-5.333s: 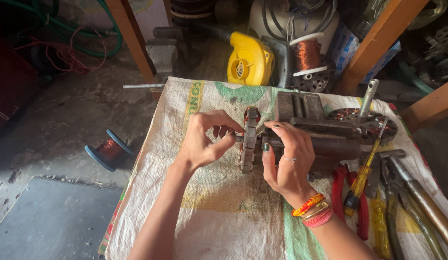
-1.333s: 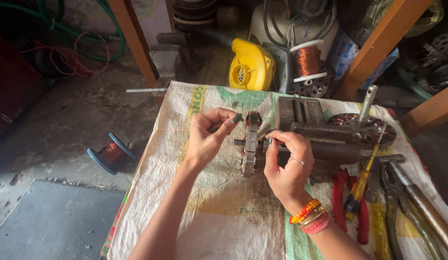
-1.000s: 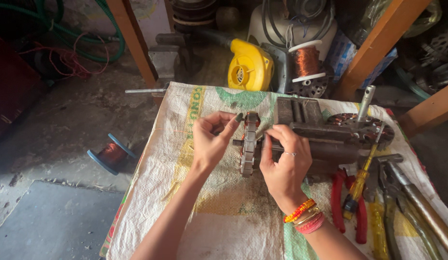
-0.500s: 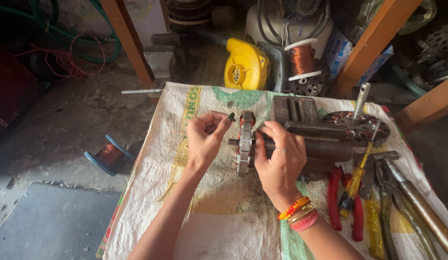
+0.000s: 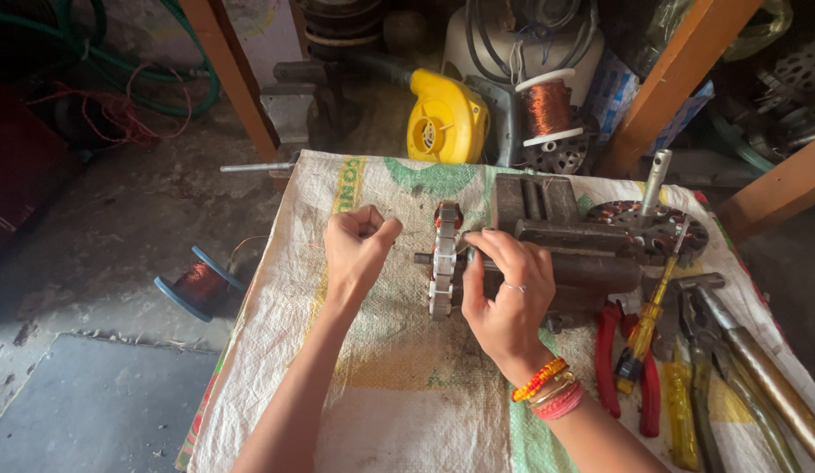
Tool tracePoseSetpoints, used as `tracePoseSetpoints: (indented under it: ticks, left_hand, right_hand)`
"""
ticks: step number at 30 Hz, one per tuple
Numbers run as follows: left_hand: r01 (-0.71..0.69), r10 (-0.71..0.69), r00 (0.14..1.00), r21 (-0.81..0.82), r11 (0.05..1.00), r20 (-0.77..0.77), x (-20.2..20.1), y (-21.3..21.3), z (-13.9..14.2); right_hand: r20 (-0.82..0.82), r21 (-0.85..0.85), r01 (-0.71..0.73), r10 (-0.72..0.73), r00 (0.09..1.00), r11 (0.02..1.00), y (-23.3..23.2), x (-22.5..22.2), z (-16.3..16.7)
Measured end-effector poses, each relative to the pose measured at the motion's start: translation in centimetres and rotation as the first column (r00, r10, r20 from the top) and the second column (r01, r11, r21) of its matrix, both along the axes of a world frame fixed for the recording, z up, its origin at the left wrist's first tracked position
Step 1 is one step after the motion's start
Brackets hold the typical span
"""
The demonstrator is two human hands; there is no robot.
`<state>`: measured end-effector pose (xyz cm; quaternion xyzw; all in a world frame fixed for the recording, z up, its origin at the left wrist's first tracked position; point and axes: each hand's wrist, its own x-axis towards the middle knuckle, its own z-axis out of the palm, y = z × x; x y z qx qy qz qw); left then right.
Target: The person fits copper wire coils onto a motor armature held in a bench vise, pressing and arranging the windings by hand and threading the wire ends around the commulator segments. They work on the assembly piece by piece throughout the clip.
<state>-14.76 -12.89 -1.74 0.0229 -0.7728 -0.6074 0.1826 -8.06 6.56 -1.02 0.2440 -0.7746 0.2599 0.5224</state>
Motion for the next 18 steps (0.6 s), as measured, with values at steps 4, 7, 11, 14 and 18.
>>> tracePoseSetpoints:
  ticks: [4,7,11,14,18]
  left_hand:
    - [-0.052,0.053,0.998,0.030,0.998,-0.029,-0.4,-0.5,-0.8]
    - [-0.076,0.079,0.996,0.071,0.995,-0.042,-1.5,-0.8,-1.8]
    - [-0.074,0.057,0.993,-0.168,0.983,-0.102,-1.9,-0.2,-3.1]
    - [-0.162,0.107,0.979,-0.337,0.928,-0.175,-1.3,1.2,-3.7]
    - [-0.249,0.090,0.938,-0.467,0.849,-0.336,-0.8,1.7,-3.6]
  right_hand:
    - [0.012,-0.001,-0.068,0.068,0.998,0.998,0.2,0.3,-0.2]
    - [0.016,-0.014,-0.093,0.093,0.996,0.996,0.2,0.4,-0.3]
    - [0.008,-0.021,-0.129,0.130,0.992,0.991,0.4,0.4,-0.5]
    - [0.018,-0.037,-0.138,0.138,0.990,0.990,0.5,0.4,-0.8]
    - [0.048,-0.021,-0.137,0.138,0.989,0.990,0.7,0.4,-1.1]
